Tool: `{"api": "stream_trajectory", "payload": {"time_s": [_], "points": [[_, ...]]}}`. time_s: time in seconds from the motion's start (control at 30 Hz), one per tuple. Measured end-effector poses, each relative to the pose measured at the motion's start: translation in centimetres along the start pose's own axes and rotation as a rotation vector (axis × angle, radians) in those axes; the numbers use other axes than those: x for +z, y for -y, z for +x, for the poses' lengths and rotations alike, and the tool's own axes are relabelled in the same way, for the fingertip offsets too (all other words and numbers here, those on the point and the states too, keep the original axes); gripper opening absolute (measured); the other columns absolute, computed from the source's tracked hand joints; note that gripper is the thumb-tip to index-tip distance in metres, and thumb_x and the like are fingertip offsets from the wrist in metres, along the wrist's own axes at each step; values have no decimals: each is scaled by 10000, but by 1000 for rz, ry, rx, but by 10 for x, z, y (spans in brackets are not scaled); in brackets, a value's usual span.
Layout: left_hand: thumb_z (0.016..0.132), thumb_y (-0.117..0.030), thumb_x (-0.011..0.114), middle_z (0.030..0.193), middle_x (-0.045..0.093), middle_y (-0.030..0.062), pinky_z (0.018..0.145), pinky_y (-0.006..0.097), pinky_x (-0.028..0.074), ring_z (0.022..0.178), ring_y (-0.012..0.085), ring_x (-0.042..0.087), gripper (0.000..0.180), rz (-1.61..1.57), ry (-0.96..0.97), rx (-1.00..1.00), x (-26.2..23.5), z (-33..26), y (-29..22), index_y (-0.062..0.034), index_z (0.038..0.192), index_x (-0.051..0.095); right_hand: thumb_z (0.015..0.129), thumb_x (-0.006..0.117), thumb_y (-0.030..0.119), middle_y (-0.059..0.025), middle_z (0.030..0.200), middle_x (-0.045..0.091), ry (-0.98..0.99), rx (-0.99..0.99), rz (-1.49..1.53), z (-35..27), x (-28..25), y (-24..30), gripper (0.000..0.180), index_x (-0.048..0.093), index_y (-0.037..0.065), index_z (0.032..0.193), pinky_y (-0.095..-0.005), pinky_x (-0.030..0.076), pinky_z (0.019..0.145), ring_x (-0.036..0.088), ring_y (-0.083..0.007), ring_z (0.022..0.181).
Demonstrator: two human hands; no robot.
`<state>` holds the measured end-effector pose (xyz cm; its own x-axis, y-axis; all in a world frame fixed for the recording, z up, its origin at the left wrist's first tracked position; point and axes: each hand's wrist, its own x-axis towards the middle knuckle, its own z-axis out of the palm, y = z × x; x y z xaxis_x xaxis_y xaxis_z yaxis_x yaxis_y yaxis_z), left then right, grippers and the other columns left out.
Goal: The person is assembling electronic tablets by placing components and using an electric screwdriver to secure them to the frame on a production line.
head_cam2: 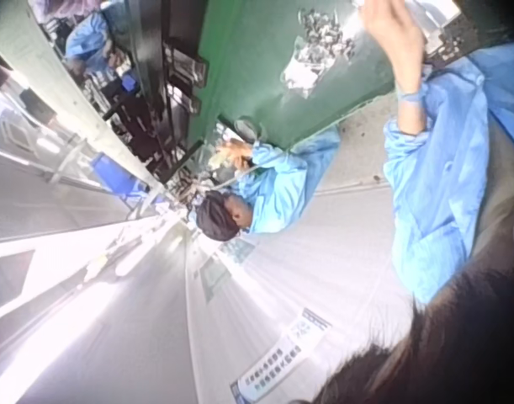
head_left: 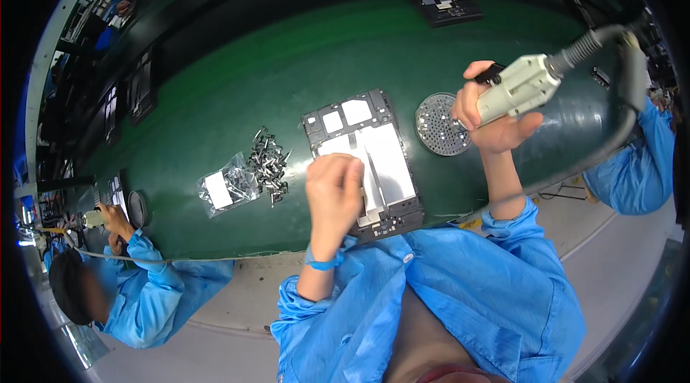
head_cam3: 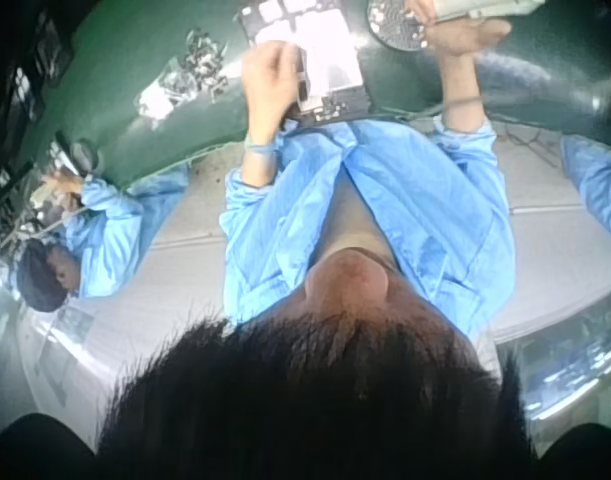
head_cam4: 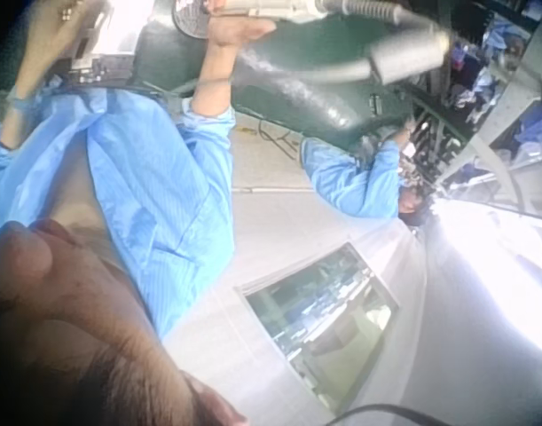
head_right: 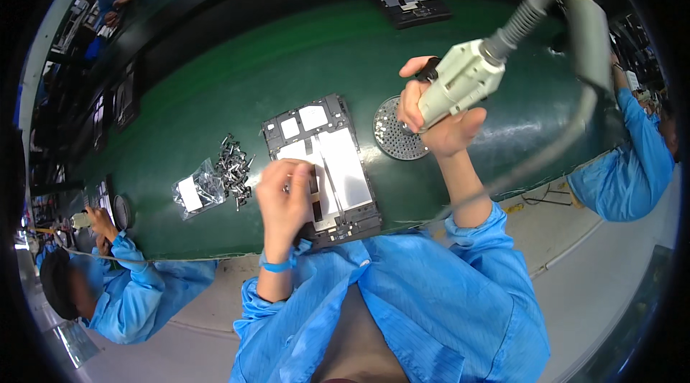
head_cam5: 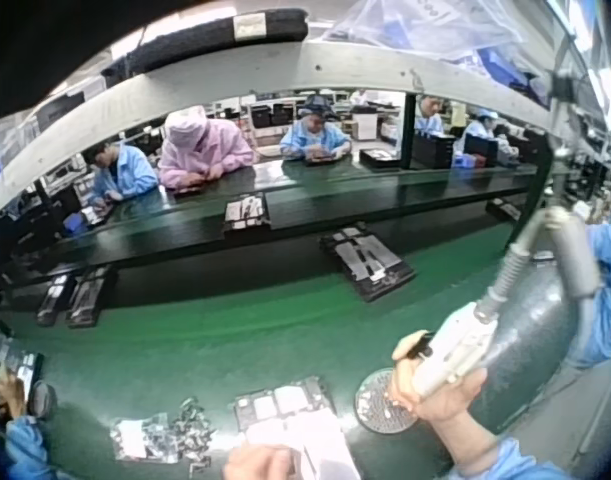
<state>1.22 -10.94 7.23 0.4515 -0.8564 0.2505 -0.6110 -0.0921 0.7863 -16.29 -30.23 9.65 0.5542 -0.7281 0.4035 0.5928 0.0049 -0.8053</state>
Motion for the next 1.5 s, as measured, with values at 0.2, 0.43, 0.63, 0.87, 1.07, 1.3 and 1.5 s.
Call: {"api": "stream_trajectory", "payload": {"time_s": [0.2,0.43,0.63,0.87,1.07,1.3,1.5], "points": [[787,-26,627,1112,568,152,907,378,423,1046,312,549,245,133,-145,-40,-17,5,23,-14,1029,587,672,341,889,-13,536,469,38,141,-107,11,-6,7,1121,428,-137,1118,-210,331,419,426,-79,422],[786,-144,669,1369,353,209,1043,429,314,1265,367,368,502,88,-94,-84,-6,0,50,-31,1241,487,754,313,803,-171,662,590,30,176,-308,18,7,21,1057,461,-179,1117,-208,368,384,452,-82,410],[789,-206,669,1425,291,221,1060,433,293,1302,374,326,621,-55,-69,-83,9,8,66,-28,1322,405,819,337,739,-261,970,620,339,67,-4,19,-13,7,866,476,-15,1222,-191,379,374,455,-57,410],[776,-192,676,1441,287,206,1061,424,299,1307,360,330,633,-74,-60,-56,10,7,65,-27,1322,401,599,354,931,-16,562,505,-53,120,-306,15,9,10,1217,420,-135,1183,-187,346,403,449,-52,430],[764,-166,674,1437,305,207,1050,422,318,1294,361,352,628,-179,-66,-44,10,8,76,-25,1314,406,552,367,952,23,533,449,-1,149,-220,11,-10,-15,1255,420,-159,1135,-192,319,421,424,-53,439],[755,-140,675,1416,347,188,1037,413,334,1271,350,375,614,-177,-66,-57,7,19,76,-29,1304,423,774,607,600,20,549,441,144,8,2,13,-17,-36,836,400,-99,1181,-209,327,432,412,-59,442],[744,-84,661,1340,456,131,1003,397,365,1174,317,434,570,-16,14,-7,1,32,84,-40,1278,467,860,517,-9,9,600,408,-40,-72,-246,-2,-20,-62,321,400,7,1158,-237,343,456,378,-69,442]]}}
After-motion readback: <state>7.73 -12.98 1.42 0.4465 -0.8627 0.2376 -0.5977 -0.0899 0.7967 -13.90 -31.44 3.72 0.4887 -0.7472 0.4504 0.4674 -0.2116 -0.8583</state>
